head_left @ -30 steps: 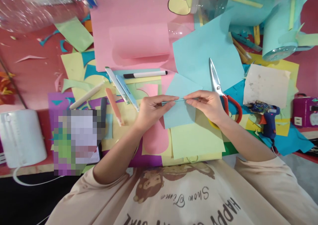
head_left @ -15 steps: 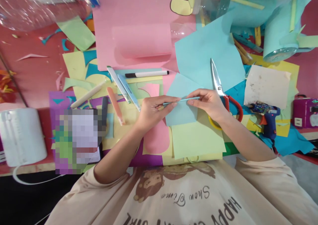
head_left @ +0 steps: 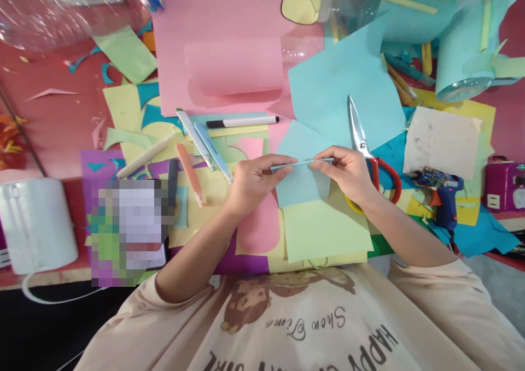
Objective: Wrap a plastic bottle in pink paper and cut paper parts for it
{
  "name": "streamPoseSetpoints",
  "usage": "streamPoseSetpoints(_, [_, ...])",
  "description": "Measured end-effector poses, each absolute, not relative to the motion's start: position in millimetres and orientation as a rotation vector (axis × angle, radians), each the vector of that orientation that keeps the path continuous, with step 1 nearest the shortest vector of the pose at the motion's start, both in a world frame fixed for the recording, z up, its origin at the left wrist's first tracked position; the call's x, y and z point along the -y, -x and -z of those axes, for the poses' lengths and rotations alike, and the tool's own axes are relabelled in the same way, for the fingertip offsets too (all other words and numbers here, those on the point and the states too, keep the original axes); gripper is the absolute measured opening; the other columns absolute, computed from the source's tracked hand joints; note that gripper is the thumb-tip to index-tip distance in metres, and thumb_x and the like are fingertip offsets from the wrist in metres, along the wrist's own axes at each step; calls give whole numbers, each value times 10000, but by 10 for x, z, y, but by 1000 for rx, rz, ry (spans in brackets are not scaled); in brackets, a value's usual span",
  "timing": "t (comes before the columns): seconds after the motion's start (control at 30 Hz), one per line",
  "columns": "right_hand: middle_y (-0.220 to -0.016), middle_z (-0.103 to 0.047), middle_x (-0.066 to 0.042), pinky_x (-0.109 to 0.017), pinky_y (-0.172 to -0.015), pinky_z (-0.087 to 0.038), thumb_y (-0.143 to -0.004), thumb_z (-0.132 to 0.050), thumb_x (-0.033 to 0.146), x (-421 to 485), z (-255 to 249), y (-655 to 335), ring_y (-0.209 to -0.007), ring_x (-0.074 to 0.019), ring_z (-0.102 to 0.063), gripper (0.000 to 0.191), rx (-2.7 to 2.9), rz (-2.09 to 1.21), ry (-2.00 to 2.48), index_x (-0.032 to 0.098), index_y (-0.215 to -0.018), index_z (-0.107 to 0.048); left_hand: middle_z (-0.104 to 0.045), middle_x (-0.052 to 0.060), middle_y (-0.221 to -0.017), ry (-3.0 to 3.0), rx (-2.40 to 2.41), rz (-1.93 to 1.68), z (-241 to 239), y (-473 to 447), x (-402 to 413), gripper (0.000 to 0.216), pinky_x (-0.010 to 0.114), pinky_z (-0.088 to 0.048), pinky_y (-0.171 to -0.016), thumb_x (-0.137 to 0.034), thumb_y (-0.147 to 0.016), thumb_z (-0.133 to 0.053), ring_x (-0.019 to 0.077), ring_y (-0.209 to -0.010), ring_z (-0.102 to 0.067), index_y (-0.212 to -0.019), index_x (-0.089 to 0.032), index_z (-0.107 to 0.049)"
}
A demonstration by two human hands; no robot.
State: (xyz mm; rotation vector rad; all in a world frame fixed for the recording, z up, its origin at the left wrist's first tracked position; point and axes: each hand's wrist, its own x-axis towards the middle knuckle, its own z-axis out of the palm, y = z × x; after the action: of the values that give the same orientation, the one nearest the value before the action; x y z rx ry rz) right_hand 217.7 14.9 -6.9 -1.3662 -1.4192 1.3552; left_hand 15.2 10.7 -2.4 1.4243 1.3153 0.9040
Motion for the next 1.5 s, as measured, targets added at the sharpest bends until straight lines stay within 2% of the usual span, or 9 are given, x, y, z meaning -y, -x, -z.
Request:
streamPoseSetpoints(0.17, [-672,-649,8,-238,-506,-403,-747,-739,413,-141,62,-2172,-600,-110,-523,192,1410,-1374,1346,222,-749,-723,-673,3,-606,-1395,-1330,-940,69,-140,-136,205,209,-333,-402,-405,-730,-732,57,-423,-434,-775,-206,-753])
streamPoseSetpoints(0.33, [-686,-657,9,-246,-516,-406,-749,-742,402,-138,73,-2179,-595,-106,-519,172,1391,-1331,1350,232,-775,-732,-676,29,-659,-1272,-1338,-912,102,-129,-172,356,219,-456,-486,-508,-664,-760,99,-528,-571,-746,-166,-700])
streamPoseSetpoints(0.43, [-703,-668,12,-242,-516,-402,-751,-745,380,-140,76,-2184,-588,-99,-517,149,1380,-1315,1339,236,-787,-735,-696,41,-719,-1217,-1318,-915,100,-127,-179,361,227,-519,-561,-492,-646,-777,119,-604,-629,-759,-163,-681])
streamPoseSetpoints(0.6, [-724,-684,13,-234,-519,-412,-754,-742,357,-141,84,-2178,-598,-96,-535,135,1380,-1308,1314,228,-792,-735,-700,34,-725,-1175,-1318,-928,96,-130,-168,323,211,-529,-595,-440,-644,-788,115,-627,-640,-761,-158,-680])
streamPoseSetpoints(0.73, [-731,-690,7,-237,-528,-432,-752,-744,356,-138,84,-2170,-608,-102,-552,139,1382,-1305,1320,222,-784,-734,-677,13,-664,-1148,-1344,-938,86,-136,-169,282,193,-493,-542,-395,-626,-793,93,-567,-596,-738,-158,-690])
streamPoseSetpoints(0.93, [-726,-693,10,-235,-546,-451,-752,-748,358,-130,67,-2163,-627,-105,-578,129,1374,-1319,1307,232,-777,-733,-524,-41,-492,-1186,-1406,-1013,82,-150,-165,231,176,-335,-415,-370,-625,-776,41,-432,-412,-663,-158,-695])
streamPoseSetpoints(1.13, [-702,-683,6,-236,-529,-442,-739,-758,380,-140,82,-2179,-616,-107,-565,152,1347,-1364,1320,232,-773,-742,-601,-18,-529,-1205,-1395,-1022,69,-143,-158,161,187,-349,-418,-329,-649,-752,57,-449,-445,-674,-171,-739])
streamPoseSetpoints(1.27, [-796,-710,-3,-237,-538,-457,-731,-764,388,-146,82,-2191,-653,-112,-587,195,1323,-1411,1322,250,-870,-757,-654,-5,-579,-1158,-1345,-1042,65,-135,-170,145,191,-394,-445,-316,-640,-759,70,-480,-503,-667,-174,-744])
streamPoseSetpoints(1.5, [-780,-725,8,-229,-592,-490,-748,-756,346,-150,73,-2185,-693,-107,-627,121,1302,-1503,1265,248,-818,-761,-615,-13,-561,-1181,-1265,-925,77,-107,-165,180,200,-314,-412,-339,-712,-710,53,-429,-417,-784,-180,-754])
